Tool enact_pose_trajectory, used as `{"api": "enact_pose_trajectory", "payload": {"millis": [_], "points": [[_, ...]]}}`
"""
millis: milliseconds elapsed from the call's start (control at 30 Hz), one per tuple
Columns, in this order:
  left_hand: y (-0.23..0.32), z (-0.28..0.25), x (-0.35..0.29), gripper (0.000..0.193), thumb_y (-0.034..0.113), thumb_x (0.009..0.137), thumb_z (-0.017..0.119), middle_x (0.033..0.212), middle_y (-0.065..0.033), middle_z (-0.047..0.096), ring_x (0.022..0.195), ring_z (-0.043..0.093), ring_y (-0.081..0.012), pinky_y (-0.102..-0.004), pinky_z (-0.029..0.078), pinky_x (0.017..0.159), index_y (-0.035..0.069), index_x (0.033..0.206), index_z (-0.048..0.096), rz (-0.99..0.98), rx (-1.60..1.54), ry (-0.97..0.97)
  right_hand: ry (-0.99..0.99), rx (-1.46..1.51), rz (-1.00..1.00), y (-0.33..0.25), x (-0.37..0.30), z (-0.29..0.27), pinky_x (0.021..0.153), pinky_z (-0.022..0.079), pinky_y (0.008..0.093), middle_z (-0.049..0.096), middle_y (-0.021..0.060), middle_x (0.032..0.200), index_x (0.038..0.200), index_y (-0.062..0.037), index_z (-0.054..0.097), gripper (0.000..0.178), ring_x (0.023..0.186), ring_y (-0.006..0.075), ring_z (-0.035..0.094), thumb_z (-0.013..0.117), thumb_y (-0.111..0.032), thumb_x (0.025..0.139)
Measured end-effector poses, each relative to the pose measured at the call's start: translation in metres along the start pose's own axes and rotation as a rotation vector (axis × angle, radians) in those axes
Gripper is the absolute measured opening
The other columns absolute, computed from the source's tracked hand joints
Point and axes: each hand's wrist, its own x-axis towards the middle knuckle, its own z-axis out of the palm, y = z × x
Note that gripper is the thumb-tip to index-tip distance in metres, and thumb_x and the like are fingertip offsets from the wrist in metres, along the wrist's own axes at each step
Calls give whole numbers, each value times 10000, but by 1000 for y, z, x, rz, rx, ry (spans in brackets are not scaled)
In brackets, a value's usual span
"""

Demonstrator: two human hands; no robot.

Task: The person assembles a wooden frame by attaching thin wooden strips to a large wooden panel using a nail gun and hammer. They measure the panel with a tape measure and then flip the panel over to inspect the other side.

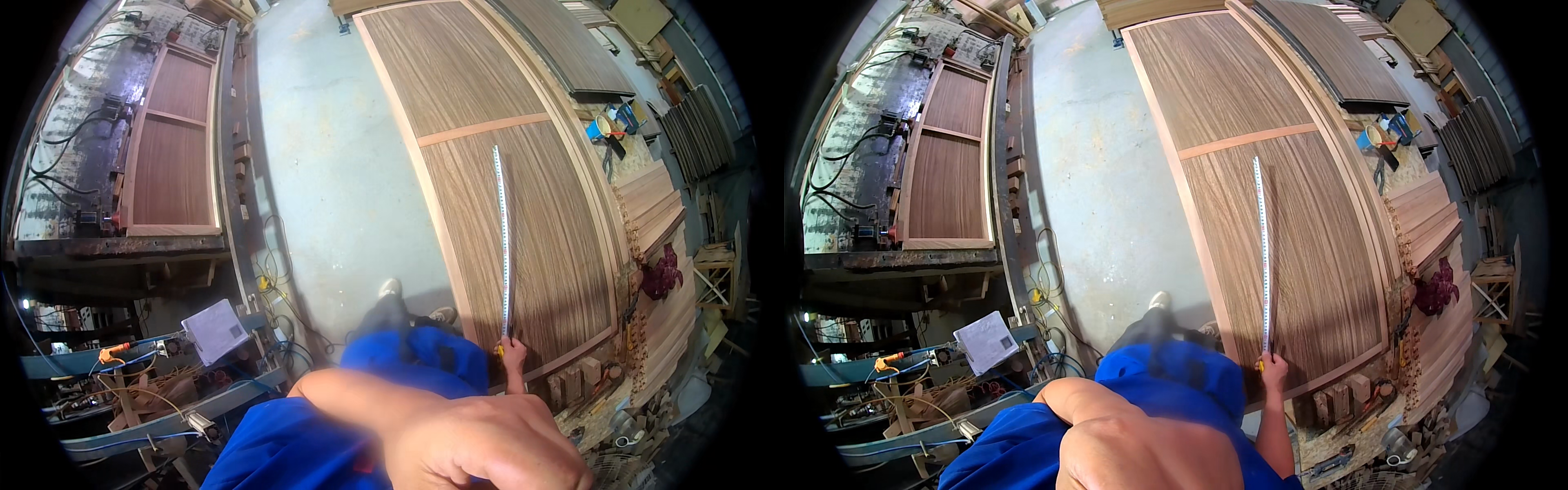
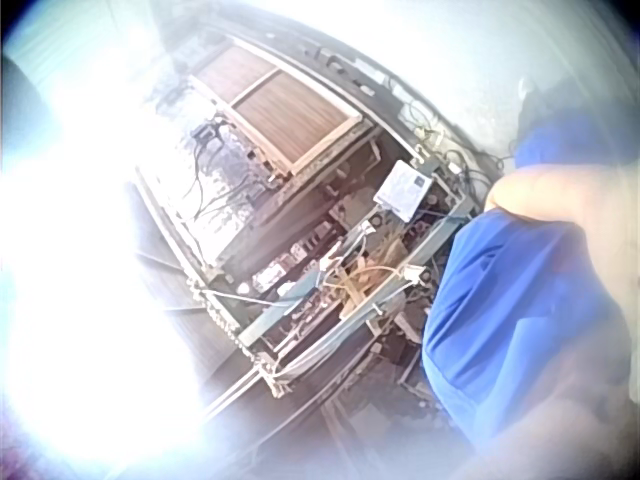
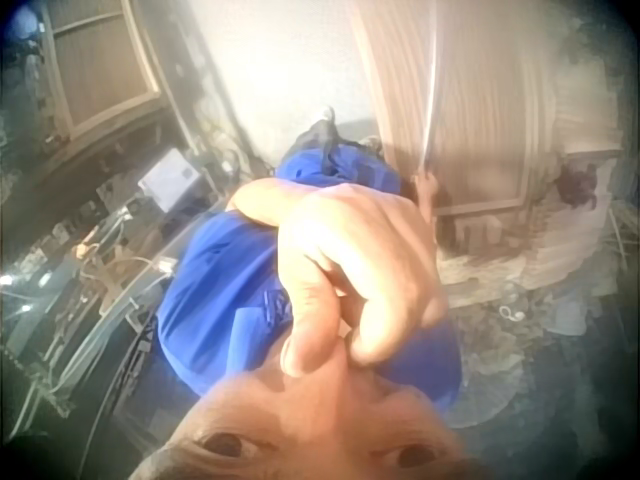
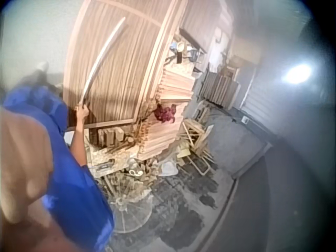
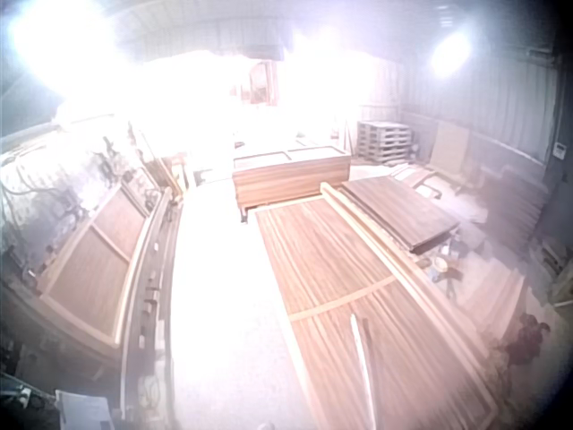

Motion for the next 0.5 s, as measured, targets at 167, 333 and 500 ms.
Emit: {"api": "enact_pose_trajectory", "payload": {"millis": [167, 333, 500], "points": [[-1, -9, 5, 448, 464, 962, 713, 709, -20, 594, 518, 516, -140, -289, 361, 445, 35, 841, 669, 14, 6, -45, 20, 12, 55, -1, -2, -3, 555, 572, 318, 693, 105, 725, 874, 50, 697, 297, 608, 179, 682, 659, -207, 1020], [1, -5, 2, 448, 465, 963, 712, 702, -17, 587, 518, 516, -140, -292, 357, 444, 38, 835, 670, -8, 11, -17, 5, -9, 24, -12, -7, 2, 560, 568, 312, 698, 106, 730, 880, 51, 702, 304, 612, 175, 682, 654, -213, 1024], [2, -6, 2, 451, 475, 958, 713, 697, -15, 579, 517, 514, -141, -290, 351, 442, 45, 831, 668, -28, 1, -25, 18, -18, 54, -19, -11, 3, 566, 568, 312, 700, 105, 735, 877, 53, 700, 305, 622, 174, 686, 652, -209, 1026]]}}
